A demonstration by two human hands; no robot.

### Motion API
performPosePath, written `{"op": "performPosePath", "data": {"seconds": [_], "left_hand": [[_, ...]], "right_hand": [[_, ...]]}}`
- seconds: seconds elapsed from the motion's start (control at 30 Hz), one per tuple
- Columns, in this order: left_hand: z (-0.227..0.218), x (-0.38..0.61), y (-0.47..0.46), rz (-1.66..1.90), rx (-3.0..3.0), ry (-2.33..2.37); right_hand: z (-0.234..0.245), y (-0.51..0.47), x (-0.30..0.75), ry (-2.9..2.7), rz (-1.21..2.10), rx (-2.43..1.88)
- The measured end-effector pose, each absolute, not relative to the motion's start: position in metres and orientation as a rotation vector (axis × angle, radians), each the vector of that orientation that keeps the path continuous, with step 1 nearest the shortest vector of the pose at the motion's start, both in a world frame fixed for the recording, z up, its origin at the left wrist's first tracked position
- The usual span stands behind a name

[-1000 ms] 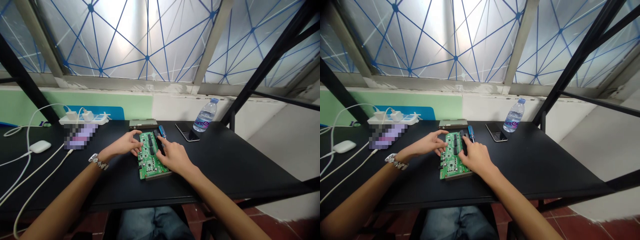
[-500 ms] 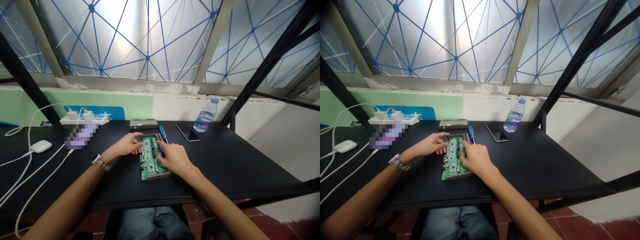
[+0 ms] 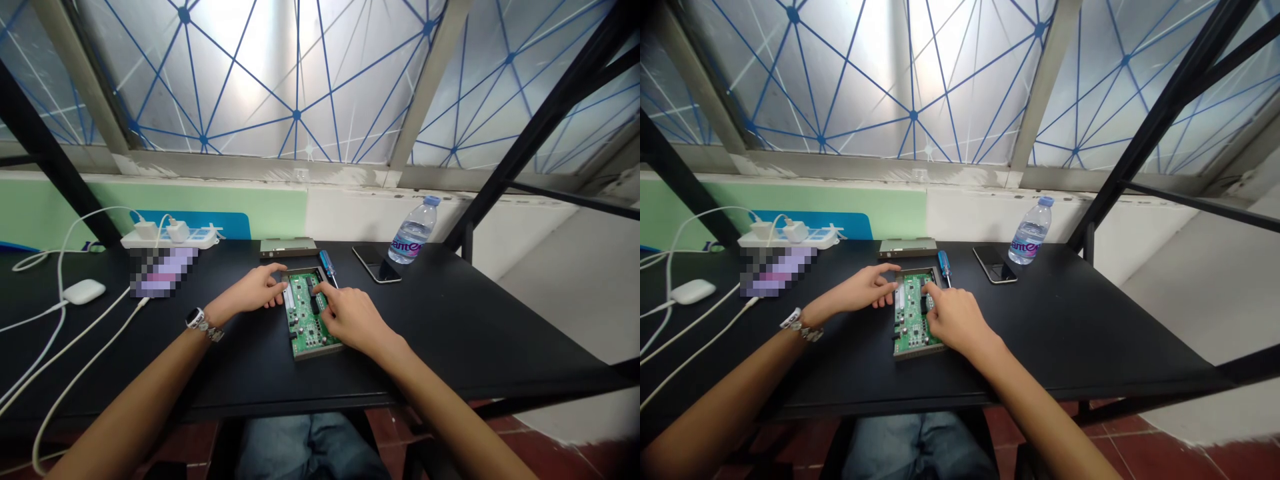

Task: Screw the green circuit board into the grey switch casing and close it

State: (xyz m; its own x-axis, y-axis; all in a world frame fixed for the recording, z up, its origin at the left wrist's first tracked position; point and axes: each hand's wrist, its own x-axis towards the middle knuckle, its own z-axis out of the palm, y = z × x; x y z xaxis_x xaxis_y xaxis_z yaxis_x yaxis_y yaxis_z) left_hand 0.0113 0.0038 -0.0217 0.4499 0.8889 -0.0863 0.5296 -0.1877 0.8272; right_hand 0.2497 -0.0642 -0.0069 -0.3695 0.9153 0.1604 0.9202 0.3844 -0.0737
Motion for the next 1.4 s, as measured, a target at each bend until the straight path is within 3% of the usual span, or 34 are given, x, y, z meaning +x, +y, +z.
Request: {"op": "performPosePath", "data": {"seconds": [0.83,1.4], "left_hand": [[-0.008,-0.022,0.021,0.84,2.336,1.588],[-0.021,-0.033,0.031,0.511,2.39,1.601]], "right_hand": [[-0.008,-0.069,0.268,-2.31,0.169,-1.828],[-0.01,-0.054,0.25,-2.259,0.25,-1.803]]}}
